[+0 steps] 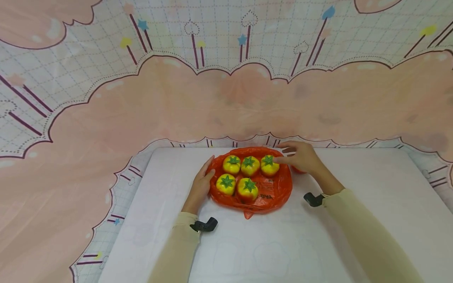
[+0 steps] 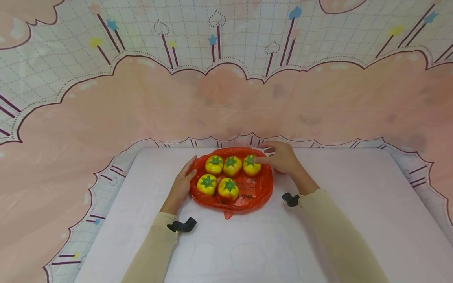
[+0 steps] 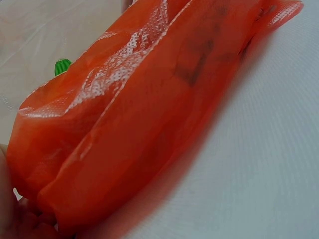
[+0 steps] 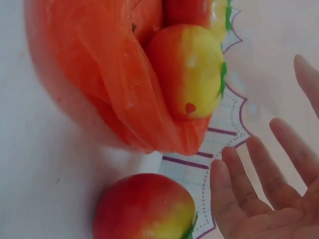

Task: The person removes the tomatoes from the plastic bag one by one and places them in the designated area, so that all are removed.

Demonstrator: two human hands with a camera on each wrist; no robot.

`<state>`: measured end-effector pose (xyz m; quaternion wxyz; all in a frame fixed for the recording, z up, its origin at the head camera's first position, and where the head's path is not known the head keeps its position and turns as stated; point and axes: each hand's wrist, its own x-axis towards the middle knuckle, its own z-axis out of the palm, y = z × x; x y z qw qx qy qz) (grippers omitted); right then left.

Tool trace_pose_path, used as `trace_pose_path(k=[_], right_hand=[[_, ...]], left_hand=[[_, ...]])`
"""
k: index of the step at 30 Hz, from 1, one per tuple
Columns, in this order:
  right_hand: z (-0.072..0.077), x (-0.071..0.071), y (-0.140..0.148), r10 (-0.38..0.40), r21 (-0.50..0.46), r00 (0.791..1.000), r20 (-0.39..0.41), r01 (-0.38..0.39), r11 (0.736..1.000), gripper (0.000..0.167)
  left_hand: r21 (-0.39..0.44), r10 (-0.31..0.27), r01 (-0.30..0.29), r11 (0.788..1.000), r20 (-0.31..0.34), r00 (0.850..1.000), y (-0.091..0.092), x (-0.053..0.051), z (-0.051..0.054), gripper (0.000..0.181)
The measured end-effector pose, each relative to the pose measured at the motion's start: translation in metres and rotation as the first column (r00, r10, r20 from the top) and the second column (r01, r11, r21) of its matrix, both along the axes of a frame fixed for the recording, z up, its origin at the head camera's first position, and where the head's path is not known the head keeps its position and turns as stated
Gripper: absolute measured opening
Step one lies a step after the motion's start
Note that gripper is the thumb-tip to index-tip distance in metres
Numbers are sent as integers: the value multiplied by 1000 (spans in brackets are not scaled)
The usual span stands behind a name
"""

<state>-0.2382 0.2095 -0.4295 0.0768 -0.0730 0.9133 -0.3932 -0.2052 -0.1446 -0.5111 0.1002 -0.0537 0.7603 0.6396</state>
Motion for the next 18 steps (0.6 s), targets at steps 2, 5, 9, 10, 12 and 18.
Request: trace_pose_path(k=[2,5,9,10,12,18], right_hand=[[-1,-1,-2,1,-1,1000,5,-1,1000,70],[-3,-1,-5,5,-4,1000,7,-5,1000,71],[-4,-2,-7,16,-5,1000,-11,-16,1000,69],[-4,-2,-8,19,-5,1000,-12,-19,1000,68],[-4,-1,-9,24,1,1000,-14,-24,1000,67],[-6,-4,-13,25,33,1000,0,-25,999,67]], left_hand=[[0,1,-1,1000,0,1000,0,0,-1,50],[0,-2,2,1000,-6,1000,-1,-1,-1,50],[-2,-5,5,1000,-16,1000,-1,0,-1,50],[-4,-5,5,1000,-17,1000,-1,0,-1,50],[-4,-6,6,1000,-19,1000,-1,0,0,50],[-7,-7,7,1000,-21,1000,-1,0,1,50]])
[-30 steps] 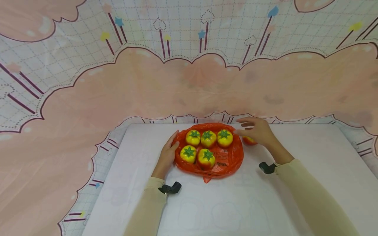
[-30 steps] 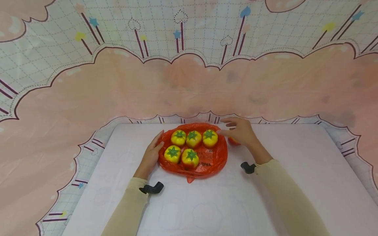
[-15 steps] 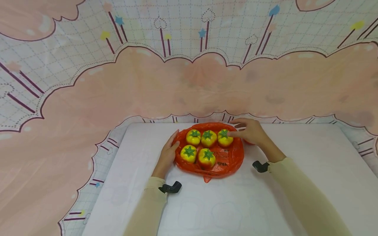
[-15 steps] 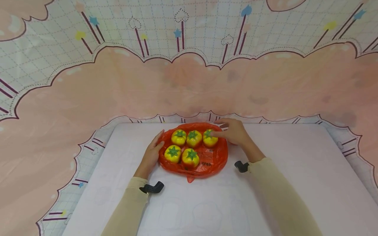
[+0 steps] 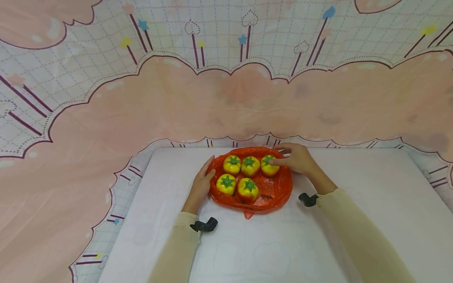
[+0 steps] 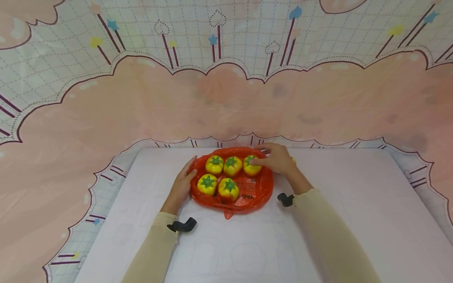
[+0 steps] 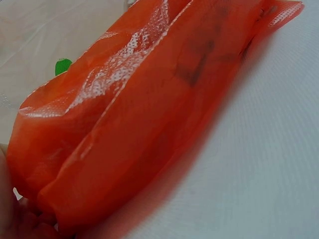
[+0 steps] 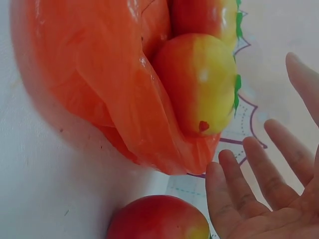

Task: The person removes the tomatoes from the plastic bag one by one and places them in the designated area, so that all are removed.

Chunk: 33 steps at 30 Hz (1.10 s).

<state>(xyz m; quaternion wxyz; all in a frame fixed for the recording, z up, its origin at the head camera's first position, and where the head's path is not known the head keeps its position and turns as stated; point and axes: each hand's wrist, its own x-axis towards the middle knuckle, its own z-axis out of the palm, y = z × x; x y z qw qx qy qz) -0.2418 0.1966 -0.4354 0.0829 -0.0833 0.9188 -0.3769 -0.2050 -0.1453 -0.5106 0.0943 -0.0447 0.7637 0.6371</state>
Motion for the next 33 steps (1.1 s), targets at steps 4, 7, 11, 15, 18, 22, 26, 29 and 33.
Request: trace_pose_path(k=[4,7,11,15,18,22,26,29,33], right_hand=[[-2,-3,-2,2,20,1000,2,-2,1000,68],[-4,-4,-4,-7,37,1000,6,7,999,68],[-4,-6,-8,-9,27,1000,20,8,1000,68],[-4,-8,-12,4,27,1000,23,-4,1000,69],[-6,-10,-14,6,37,1000,26,-7,999,69],[-10,-13,-15,4,44,999,34,-5,999,71],[-12,-14,-16,-1,47,999,43,-1,999,71],[-13,-14,-18,-4,44,999,53,2,999,72],[-12,-13,-20,-3,42,998,57,0,999,71]], left_hand=[[-1,0,0,1000,-2,1000,0,0,-1,50],[1,-3,3,1000,-4,1000,0,0,-1,50],[2,-3,3,1000,-10,1000,-1,0,-1,50],[7,-1,1,1000,-6,1000,0,-1,-2,50],[12,1,-1,1000,-1,1000,0,-1,-1,50],[14,0,0,1000,-3,1000,0,-1,-1,50],[16,-8,8,1000,-12,1000,0,-1,-2,50],[14,-12,12,1000,-15,1000,0,-1,-2,51],[17,-11,11,1000,-9,1000,0,0,-1,50]])
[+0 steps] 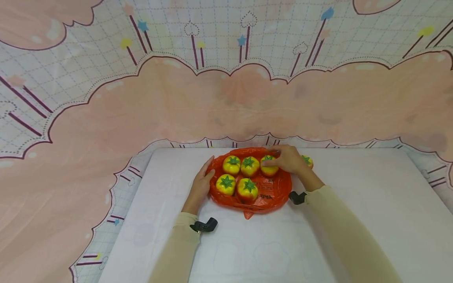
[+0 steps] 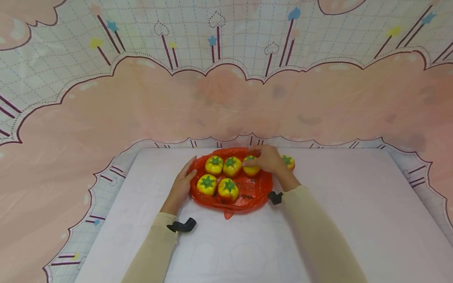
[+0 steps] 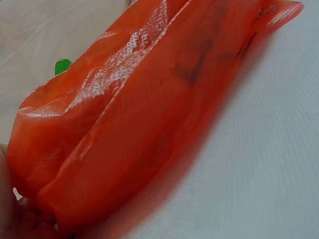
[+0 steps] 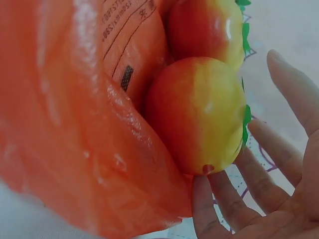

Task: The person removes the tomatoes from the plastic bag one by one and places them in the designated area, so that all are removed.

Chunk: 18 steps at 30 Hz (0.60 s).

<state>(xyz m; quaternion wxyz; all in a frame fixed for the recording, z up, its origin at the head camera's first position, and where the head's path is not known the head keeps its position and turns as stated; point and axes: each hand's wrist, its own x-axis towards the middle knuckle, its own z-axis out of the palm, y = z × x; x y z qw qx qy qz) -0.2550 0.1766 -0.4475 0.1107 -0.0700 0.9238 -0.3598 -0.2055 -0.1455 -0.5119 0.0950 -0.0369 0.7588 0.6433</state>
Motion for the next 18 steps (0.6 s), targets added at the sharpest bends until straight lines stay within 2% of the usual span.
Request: trace_pose_path(k=[8,18], right_hand=[[2,2,-4,13,0,1000,-14,-13,1000,66],[4,5,-6,9,-9,1000,-1,-9,1000,62]], left_hand=[[-6,4,-4,1000,3,1000,0,1,2,50],[-1,5,-5,1000,-22,1000,-1,-1,-2,51]])
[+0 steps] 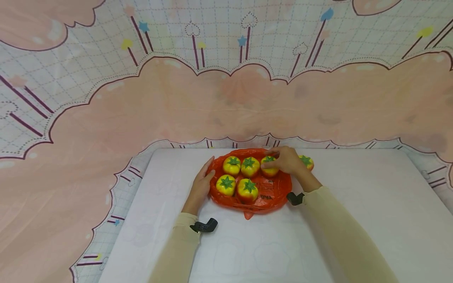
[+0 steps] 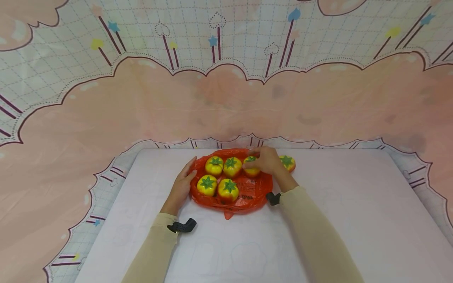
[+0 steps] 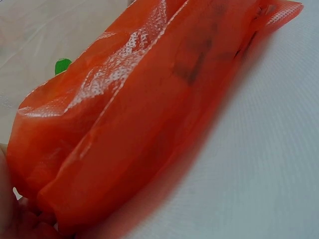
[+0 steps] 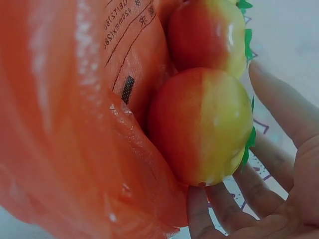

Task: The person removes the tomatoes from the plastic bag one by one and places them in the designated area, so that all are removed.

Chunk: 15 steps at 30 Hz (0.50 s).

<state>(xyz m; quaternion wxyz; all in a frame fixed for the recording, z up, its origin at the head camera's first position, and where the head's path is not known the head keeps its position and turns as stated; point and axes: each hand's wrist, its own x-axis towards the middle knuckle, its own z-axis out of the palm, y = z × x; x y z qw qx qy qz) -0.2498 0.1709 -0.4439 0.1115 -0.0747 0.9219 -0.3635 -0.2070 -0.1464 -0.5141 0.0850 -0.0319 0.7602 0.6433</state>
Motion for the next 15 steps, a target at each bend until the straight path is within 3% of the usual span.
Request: trace_pose_path(k=[15], right_hand=[[-6,-4,1,-3,25,1000,-2,3,1000,60]], left_hand=[[-9,5,-5,1000,17,1000,2,1,5,51]])
